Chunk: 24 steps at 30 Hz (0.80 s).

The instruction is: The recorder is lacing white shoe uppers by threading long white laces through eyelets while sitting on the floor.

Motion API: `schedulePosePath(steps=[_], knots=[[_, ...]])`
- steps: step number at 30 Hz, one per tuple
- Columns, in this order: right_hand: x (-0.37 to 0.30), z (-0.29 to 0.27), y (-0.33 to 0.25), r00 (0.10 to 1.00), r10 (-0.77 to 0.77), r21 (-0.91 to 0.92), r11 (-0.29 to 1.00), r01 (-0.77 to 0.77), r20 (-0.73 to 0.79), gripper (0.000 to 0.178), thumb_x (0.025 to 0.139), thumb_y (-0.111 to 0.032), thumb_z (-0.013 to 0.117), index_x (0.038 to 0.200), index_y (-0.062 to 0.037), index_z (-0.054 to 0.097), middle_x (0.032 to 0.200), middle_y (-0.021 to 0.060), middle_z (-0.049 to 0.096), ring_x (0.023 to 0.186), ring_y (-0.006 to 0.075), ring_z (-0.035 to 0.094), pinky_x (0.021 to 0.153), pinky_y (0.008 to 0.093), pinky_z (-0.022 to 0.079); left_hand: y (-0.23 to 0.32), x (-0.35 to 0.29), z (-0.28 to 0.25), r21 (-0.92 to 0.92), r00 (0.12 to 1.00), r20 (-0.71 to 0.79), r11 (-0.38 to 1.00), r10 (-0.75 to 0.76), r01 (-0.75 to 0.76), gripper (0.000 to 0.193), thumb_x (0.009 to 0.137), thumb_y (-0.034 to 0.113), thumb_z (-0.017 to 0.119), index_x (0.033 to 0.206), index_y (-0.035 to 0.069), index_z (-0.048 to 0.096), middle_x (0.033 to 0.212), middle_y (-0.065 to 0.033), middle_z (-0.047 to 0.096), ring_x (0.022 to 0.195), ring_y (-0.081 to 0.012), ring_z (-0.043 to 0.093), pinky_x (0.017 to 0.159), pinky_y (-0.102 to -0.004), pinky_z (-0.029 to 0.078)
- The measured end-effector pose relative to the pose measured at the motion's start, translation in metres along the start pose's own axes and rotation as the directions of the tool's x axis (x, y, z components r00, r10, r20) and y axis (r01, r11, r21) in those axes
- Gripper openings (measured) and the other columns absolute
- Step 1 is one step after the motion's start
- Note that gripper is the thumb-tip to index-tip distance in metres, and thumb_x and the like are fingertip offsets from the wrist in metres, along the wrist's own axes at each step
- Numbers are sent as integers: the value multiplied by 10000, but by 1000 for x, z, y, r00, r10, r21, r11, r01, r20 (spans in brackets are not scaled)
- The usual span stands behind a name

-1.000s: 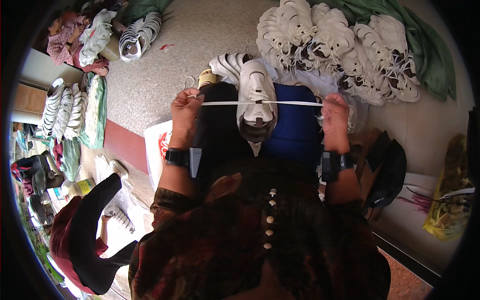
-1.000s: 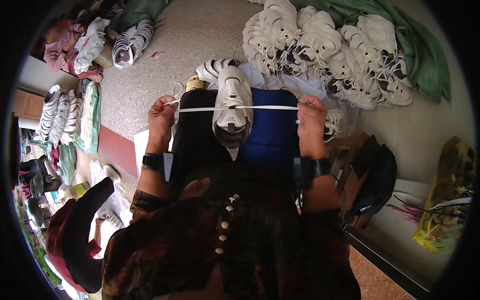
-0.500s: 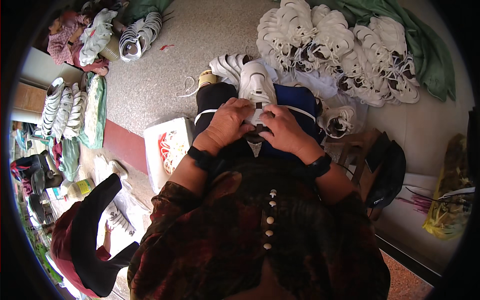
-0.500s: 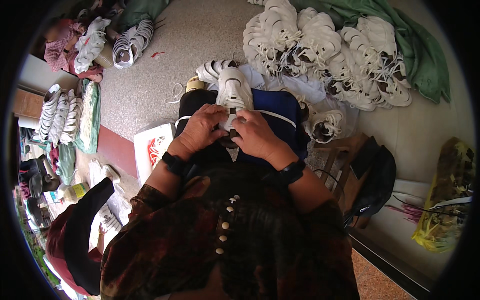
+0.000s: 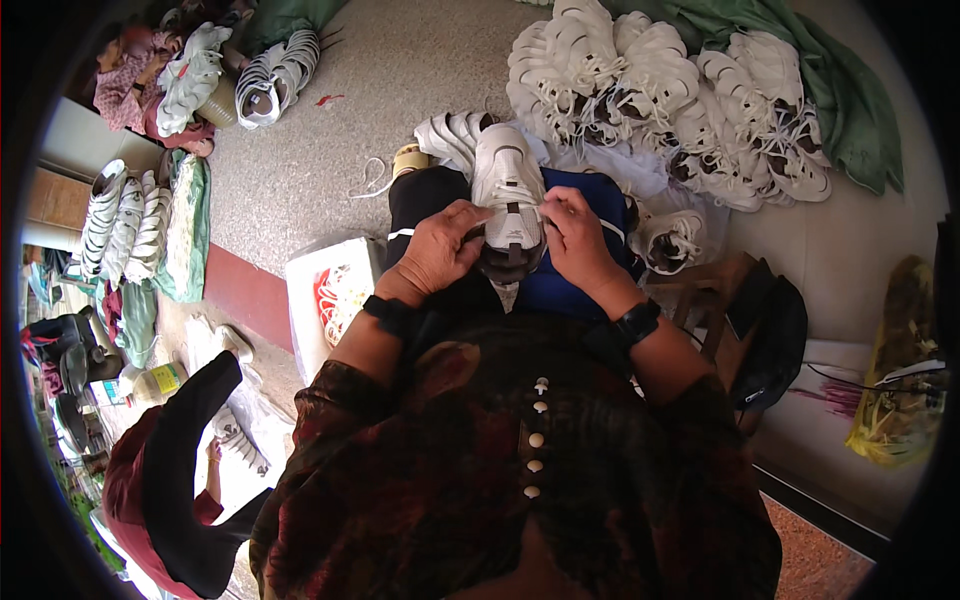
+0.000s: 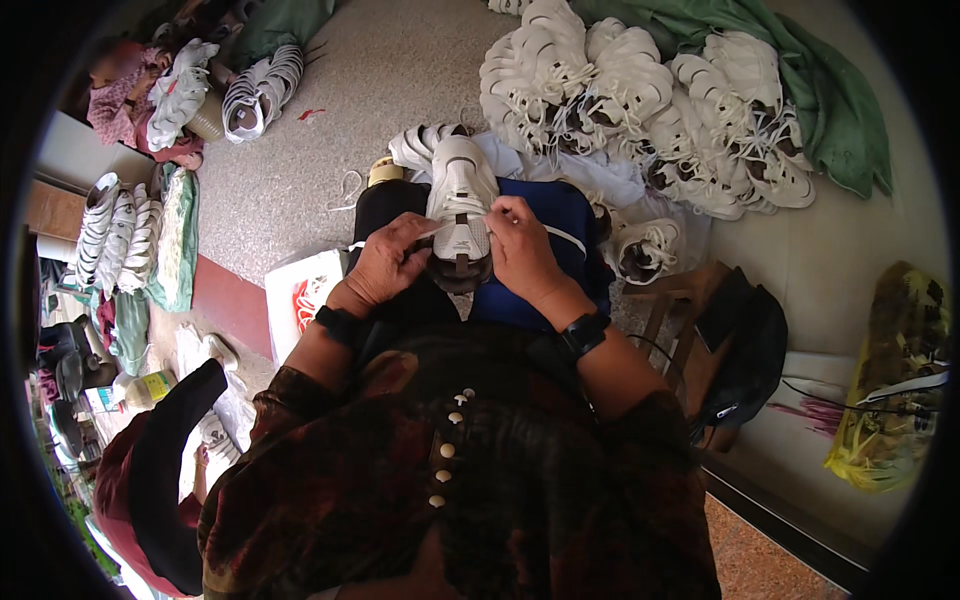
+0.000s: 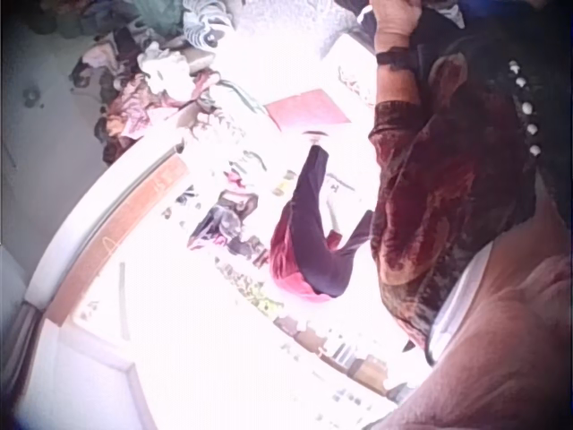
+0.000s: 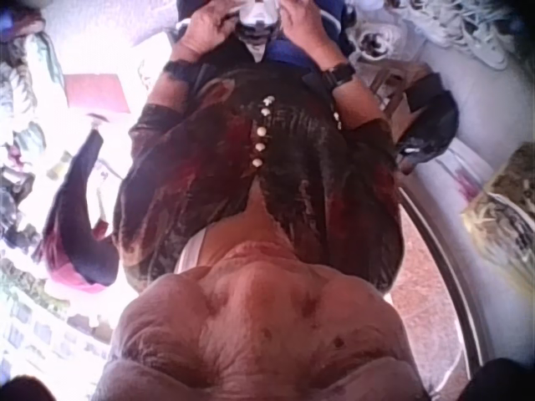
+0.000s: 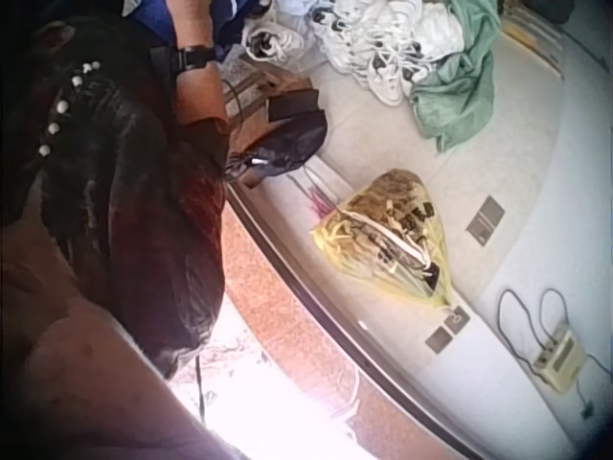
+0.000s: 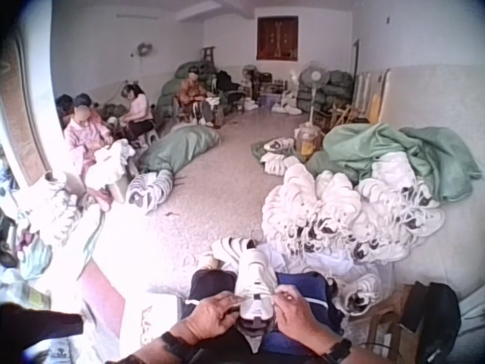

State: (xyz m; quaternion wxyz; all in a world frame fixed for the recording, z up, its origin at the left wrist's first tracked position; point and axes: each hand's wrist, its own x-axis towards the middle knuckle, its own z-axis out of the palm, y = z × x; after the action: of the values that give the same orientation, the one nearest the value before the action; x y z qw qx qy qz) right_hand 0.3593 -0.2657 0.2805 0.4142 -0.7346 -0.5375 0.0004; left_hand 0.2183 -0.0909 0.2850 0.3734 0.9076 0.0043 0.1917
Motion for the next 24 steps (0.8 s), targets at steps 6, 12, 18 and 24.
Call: schedulePosePath(steps=[6,12,18,24], knots=[[25,16,3,986,98,-254,965,-61,136,173,669,23,535,836,-5,499,856,168,545,844,326,547,698,391,460,2,7,6,148,984,-34,972,-177,180,265,704,35,549,968,16,557,813,-159,595,767,-318,595,664,-357,487],[41,13,-8,942,233,-465,880,-99,241,89,682,-52,532,763,-25,554,699,171,595,748,306,604,650,404,482,-8,22,19,223,986,-123,965,-113,138,156,674,62,569,826,32,587,780,-142,597,727,-322,592,662,-377,486],[38,12,12,952,251,-368,913,-174,175,66,676,-48,506,694,-22,564,678,190,595,689,340,601,626,422,475,0,21,9,85,993,95,994,-74,66,70,696,91,602,719,24,600,727,-135,595,701,-310,588,629,-356,478],[46,12,32,856,337,142,897,-418,391,49,702,-24,548,699,25,545,583,43,524,521,112,509,487,270,406,-16,24,19,-88,969,-53,968,-241,236,94,730,109,610,768,26,634,714,-133,610,681,-293,600,610,-335,475]])
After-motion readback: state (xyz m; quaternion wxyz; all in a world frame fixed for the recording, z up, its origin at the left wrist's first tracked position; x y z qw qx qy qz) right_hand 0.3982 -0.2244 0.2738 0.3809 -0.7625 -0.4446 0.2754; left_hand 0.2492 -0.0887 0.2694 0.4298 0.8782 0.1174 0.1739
